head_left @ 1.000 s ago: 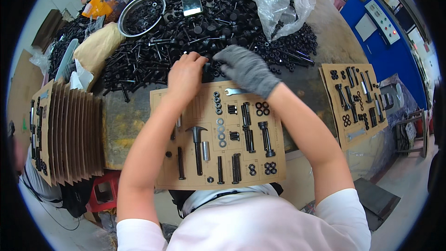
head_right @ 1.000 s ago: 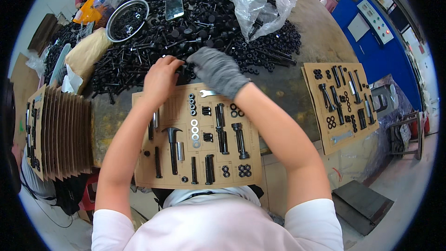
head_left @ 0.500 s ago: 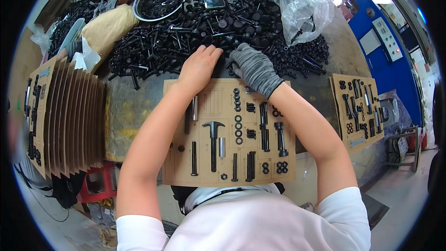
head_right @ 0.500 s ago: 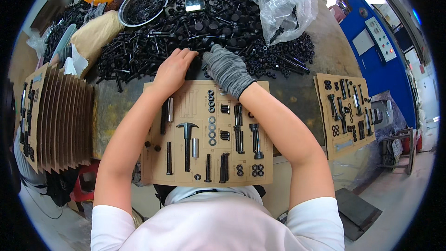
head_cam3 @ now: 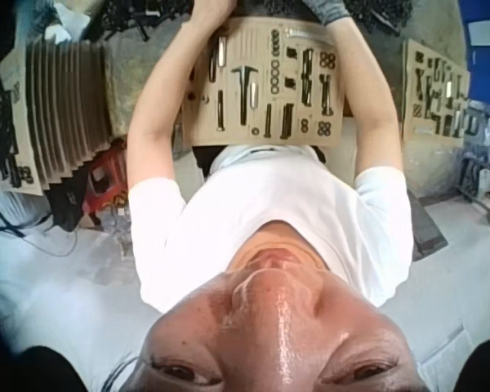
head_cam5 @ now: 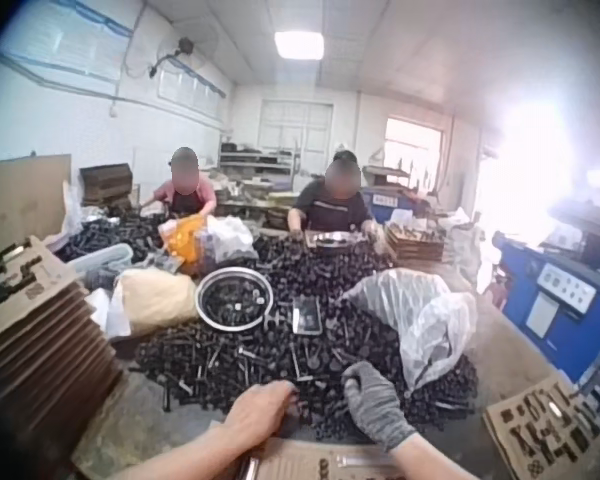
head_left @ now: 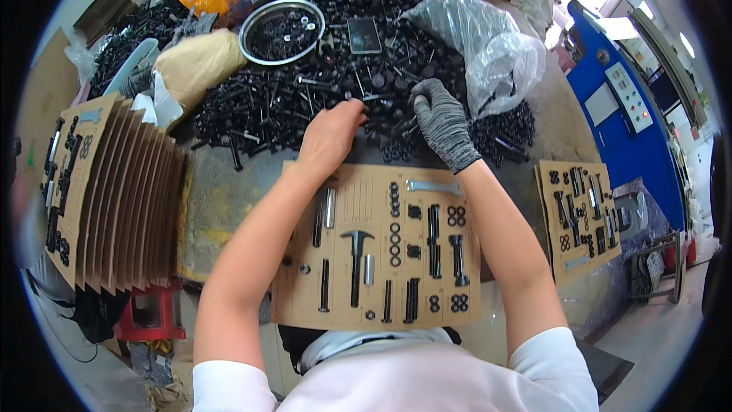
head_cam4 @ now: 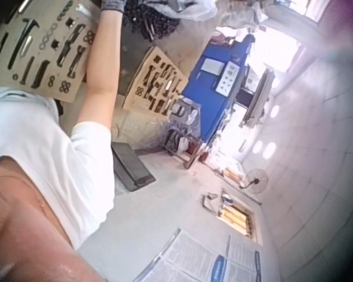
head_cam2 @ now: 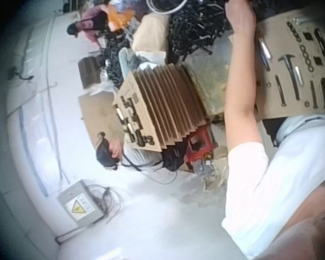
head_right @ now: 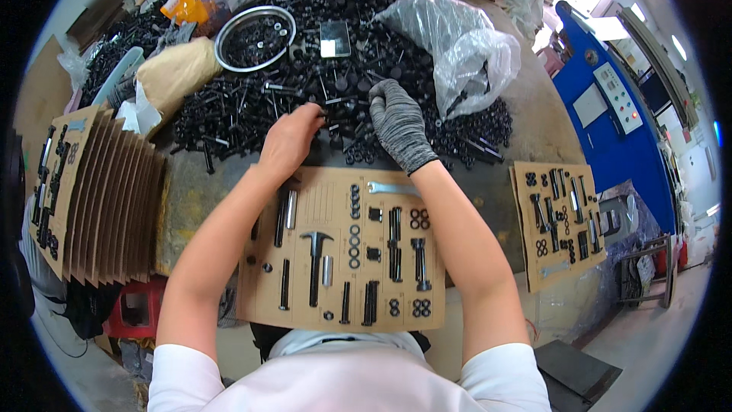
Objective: The person picks various black metal hardware pieces from a large pile on the table and places them into designated slots on a cardboard display board. They repeat this process, filling multiple boards with bolts, nuts, washers, and other fasteners, then stack the completed boards.
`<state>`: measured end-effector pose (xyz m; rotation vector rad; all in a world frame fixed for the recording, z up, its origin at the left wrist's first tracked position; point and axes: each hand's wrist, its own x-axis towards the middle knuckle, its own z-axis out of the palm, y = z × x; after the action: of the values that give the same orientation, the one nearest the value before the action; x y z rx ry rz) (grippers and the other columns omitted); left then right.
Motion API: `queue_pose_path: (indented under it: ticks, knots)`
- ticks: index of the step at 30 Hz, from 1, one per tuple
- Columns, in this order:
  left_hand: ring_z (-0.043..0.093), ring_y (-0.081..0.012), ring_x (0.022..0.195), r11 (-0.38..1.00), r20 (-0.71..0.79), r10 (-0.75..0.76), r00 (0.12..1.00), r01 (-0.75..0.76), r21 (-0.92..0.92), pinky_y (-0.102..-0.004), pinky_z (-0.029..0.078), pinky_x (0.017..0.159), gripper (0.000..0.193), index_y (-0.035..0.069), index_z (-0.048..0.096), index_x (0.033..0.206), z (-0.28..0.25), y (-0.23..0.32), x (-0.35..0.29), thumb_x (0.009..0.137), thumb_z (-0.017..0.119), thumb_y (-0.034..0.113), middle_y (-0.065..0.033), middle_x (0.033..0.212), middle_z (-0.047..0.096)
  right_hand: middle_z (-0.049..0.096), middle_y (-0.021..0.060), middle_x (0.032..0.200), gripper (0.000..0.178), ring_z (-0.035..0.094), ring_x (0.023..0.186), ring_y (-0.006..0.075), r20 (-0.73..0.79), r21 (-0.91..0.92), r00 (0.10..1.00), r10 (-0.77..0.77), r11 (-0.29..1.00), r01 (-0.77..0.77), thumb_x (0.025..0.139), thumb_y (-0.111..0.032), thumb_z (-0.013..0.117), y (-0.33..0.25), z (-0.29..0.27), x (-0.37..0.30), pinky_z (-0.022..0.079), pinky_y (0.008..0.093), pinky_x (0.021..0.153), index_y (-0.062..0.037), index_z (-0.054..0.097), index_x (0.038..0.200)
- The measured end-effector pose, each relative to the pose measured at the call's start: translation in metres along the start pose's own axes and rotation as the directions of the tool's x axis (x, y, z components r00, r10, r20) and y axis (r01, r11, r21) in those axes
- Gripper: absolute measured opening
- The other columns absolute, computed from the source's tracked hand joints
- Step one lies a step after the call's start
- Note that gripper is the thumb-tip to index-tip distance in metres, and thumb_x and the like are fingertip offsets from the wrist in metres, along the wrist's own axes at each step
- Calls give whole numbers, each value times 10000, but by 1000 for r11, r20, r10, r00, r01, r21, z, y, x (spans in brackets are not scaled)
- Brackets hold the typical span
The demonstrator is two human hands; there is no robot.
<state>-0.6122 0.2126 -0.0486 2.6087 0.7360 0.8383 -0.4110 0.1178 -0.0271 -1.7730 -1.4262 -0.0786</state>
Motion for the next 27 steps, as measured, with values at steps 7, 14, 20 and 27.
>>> queue_pose_path:
  ticks: [7, 14, 20, 27]
  knots:
    - [634, -394, 916, 975, 78, -219, 973, 215, 54, -468, 500, 768, 212, 64, 580, 1044, 10, -7, 26, 886, 617, 200, -177, 974, 667, 661, 135, 952, 183, 640, 923, 348, 409, -487, 910, -62, 829, 275, 891, -218, 594, -25, 43, 44, 528, 459, 789, -74, 625, 1001]
    - [665, -295, 866, 924, 8, -213, 977, 198, 326, -414, 534, 690, 256, 90, 620, 948, 27, -11, 14, 770, 748, 222, -78, 910, 653, 694, 180, 904, 228, 671, 891, 339, 495, -304, 866, -64, 922, 241, 812, -248, 599, -11, 32, 60, 524, 442, 805, -73, 664, 941]
    - [668, -262, 824, 905, -74, -153, 985, 170, 390, -399, 545, 668, 213, 93, 596, 856, 41, -10, 17, 770, 735, 230, -63, 858, 641, 664, 70, 824, 307, 621, 783, 175, 507, 202, 826, 246, 898, -391, 862, -309, 679, 32, -4, 57, 503, 336, 705, -51, 685, 1027]
    - [661, -222, 762, 939, -130, 103, 986, -53, 340, -362, 545, 611, 123, 89, 585, 782, 35, -18, 10, 749, 673, 168, -53, 780, 630, 591, 12, 751, 251, 535, 601, 85, 463, 359, 791, 399, 732, -580, 913, -229, 651, 49, -28, 36, 446, 236, 509, -32, 631, 1066]
